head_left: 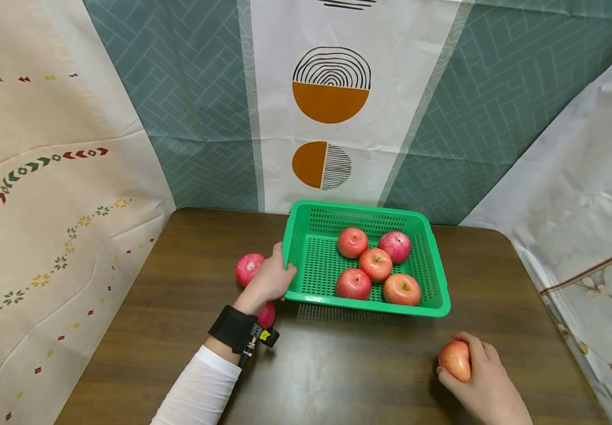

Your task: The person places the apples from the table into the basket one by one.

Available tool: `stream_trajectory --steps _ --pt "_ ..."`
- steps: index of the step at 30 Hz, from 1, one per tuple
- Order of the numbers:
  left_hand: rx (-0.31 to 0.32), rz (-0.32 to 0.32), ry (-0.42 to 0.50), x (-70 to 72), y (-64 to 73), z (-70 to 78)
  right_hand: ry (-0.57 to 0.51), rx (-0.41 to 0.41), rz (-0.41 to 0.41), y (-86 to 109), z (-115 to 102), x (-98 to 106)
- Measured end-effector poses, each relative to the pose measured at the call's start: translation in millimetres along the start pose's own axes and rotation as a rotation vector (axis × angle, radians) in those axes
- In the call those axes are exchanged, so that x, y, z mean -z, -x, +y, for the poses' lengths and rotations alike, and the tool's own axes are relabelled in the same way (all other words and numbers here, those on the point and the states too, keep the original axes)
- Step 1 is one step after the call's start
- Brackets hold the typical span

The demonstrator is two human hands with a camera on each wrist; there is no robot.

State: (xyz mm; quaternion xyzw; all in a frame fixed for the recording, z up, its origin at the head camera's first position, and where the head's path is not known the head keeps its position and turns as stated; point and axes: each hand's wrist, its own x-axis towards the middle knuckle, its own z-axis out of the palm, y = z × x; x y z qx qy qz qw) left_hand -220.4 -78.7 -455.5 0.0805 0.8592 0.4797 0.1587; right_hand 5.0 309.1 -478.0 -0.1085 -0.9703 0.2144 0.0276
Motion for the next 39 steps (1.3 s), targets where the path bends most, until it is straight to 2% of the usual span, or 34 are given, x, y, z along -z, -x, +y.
stream_trajectory --steps 9,14,17,21,28,39 --pt "0.005 -0.002 0.002 0.0 -1.6 -1.5 0.015 -0.014 0.075 -12.0 -2 30" --pt "0.005 -0.009 -0.002 -0.8 -2.8 0.6 0.029 -0.048 0.160 -17.2 -8 44" --pt "0.013 -0.014 0.000 -0.8 -2.7 2.8 0.002 -0.058 0.220 -22.1 -14 56" --pt "0.022 -0.006 -0.004 -0.6 -1.8 3.7 -0.066 -0.012 0.262 -33.1 -30 68" --pt "0.034 -0.001 -0.014 -0.6 -2.2 -0.8 -0.108 0.089 0.191 -59.8 -76 78" --pt "0.024 -0.003 -0.011 -0.2 0.0 -0.1 -0.053 0.164 -0.003 -100.4 -125 64"
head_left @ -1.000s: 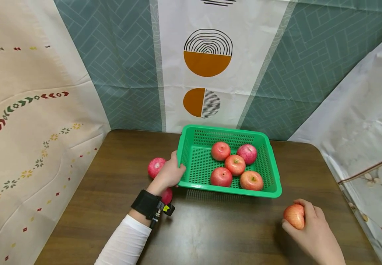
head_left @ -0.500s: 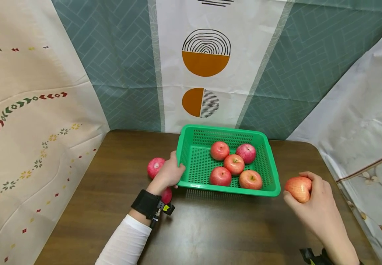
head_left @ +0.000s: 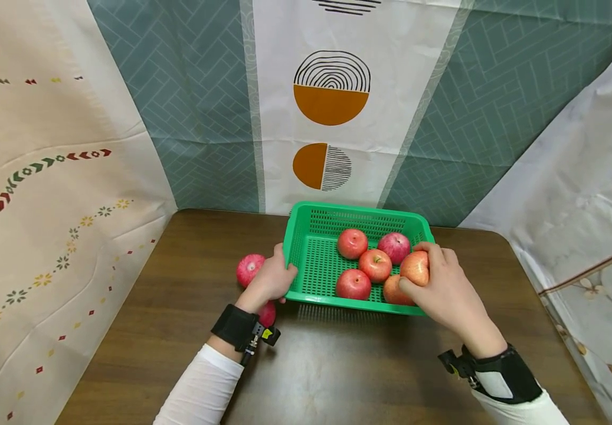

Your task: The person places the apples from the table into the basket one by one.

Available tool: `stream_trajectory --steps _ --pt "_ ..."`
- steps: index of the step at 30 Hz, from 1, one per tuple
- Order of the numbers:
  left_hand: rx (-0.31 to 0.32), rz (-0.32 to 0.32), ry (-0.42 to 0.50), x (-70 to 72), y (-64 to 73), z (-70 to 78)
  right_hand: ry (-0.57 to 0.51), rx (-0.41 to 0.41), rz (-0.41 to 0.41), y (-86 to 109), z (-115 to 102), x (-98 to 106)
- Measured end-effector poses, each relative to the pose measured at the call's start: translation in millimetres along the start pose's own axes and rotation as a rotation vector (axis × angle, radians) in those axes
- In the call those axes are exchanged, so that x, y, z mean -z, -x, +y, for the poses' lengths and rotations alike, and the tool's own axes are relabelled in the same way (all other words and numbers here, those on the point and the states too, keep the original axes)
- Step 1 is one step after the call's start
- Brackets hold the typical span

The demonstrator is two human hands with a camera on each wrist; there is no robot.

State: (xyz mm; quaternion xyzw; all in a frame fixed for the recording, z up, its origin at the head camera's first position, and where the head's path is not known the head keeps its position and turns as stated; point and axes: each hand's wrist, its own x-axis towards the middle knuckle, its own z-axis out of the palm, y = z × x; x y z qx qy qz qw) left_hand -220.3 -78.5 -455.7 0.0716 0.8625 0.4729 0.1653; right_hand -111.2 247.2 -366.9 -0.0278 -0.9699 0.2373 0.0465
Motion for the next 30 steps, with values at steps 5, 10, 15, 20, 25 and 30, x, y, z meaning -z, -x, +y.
stream_trajectory --steps 5,10,15,20,25,30 --pt "-0.004 0.006 -0.001 1.8 1.9 -1.9 -0.005 0.053 -0.046 -22.4 -18 -13" --pt "0.005 0.005 0.013 4.9 1.1 -5.1 0.004 0.119 -0.115 -48.6 -40 -28" --pt "0.002 0.003 0.016 5.6 -0.4 -6.2 0.040 0.220 -0.192 -73.3 -60 -44" --pt "0.002 0.007 0.004 4.4 -1.7 -6.1 0.114 0.263 -0.259 -87.3 -77 -62" --pt "0.006 0.008 -0.007 2.8 -1.6 -4.6 0.181 0.280 -0.302 -95.4 -89 -78" --pt "0.007 -0.015 -0.022 0.4 -0.5 -2.9 0.294 0.346 -0.334 -100.9 -95 -93"
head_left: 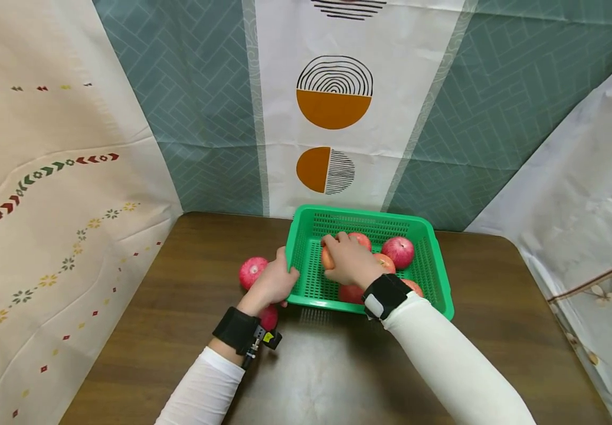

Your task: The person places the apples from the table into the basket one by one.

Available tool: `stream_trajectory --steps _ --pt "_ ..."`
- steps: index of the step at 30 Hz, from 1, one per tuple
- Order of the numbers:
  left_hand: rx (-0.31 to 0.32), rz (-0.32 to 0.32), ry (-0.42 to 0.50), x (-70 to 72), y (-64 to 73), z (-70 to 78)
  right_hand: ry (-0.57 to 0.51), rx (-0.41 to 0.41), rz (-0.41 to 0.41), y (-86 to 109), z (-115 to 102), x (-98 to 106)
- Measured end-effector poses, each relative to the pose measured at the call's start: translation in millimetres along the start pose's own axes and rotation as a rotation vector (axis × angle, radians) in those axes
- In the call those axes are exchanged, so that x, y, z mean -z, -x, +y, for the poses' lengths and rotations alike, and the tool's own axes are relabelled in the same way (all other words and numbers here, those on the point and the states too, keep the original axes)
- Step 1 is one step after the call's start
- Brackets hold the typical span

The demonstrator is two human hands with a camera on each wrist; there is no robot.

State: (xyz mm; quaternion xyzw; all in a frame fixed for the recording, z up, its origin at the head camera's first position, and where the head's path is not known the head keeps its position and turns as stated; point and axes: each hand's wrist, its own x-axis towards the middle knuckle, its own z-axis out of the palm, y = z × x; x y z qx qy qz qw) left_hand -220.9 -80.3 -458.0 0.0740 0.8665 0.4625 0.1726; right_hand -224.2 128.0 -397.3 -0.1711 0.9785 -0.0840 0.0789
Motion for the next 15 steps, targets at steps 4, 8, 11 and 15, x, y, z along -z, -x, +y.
stream_trajectory --steps 4,8,11,15 --pt "0.008 -0.003 -0.005 0.2 1.9 0.5 0.077 0.038 -0.028 -4.4 -8 -4" --pt "0.002 0.003 -0.002 1.2 3.0 0.7 0.120 0.046 -0.035 -5.0 -14 -4" --pt "-0.007 0.007 0.005 1.5 2.7 0.5 0.141 0.040 -0.053 -5.0 -17 -3" --pt "-0.012 0.006 0.015 1.1 1.6 0.1 0.157 0.035 -0.078 -7.4 -18 -4"
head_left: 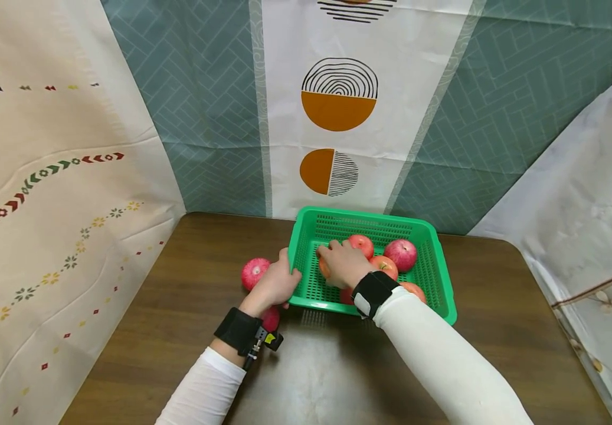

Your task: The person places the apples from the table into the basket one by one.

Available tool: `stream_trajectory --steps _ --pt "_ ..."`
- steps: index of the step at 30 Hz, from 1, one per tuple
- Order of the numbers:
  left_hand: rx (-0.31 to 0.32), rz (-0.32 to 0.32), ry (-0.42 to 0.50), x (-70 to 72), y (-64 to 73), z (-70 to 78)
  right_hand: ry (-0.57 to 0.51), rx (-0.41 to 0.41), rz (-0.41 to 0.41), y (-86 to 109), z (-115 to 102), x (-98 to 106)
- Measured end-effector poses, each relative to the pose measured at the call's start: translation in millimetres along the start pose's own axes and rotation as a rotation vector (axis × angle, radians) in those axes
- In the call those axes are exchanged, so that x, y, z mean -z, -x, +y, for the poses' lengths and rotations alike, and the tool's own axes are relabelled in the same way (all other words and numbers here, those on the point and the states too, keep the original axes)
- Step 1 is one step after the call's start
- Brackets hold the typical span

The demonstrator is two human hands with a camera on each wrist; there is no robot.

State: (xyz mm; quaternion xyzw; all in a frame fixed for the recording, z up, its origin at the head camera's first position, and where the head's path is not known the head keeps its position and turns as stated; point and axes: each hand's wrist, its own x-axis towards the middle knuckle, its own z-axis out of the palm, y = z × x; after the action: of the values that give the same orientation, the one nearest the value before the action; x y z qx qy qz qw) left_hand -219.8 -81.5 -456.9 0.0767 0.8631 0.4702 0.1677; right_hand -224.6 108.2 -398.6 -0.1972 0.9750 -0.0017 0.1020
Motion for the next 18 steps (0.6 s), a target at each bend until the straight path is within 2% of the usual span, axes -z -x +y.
stream_trajectory --steps 8,18 --pt "-0.005 0.000 0.003 -0.1 -1.0 -0.8 0.053 0.005 -0.034 -7.3 -1.2 -1.6" --pt "0.012 -0.004 0.024 -1.2 -1.6 -0.1 0.099 -0.031 -0.060 -8.3 -6.8 1.3"
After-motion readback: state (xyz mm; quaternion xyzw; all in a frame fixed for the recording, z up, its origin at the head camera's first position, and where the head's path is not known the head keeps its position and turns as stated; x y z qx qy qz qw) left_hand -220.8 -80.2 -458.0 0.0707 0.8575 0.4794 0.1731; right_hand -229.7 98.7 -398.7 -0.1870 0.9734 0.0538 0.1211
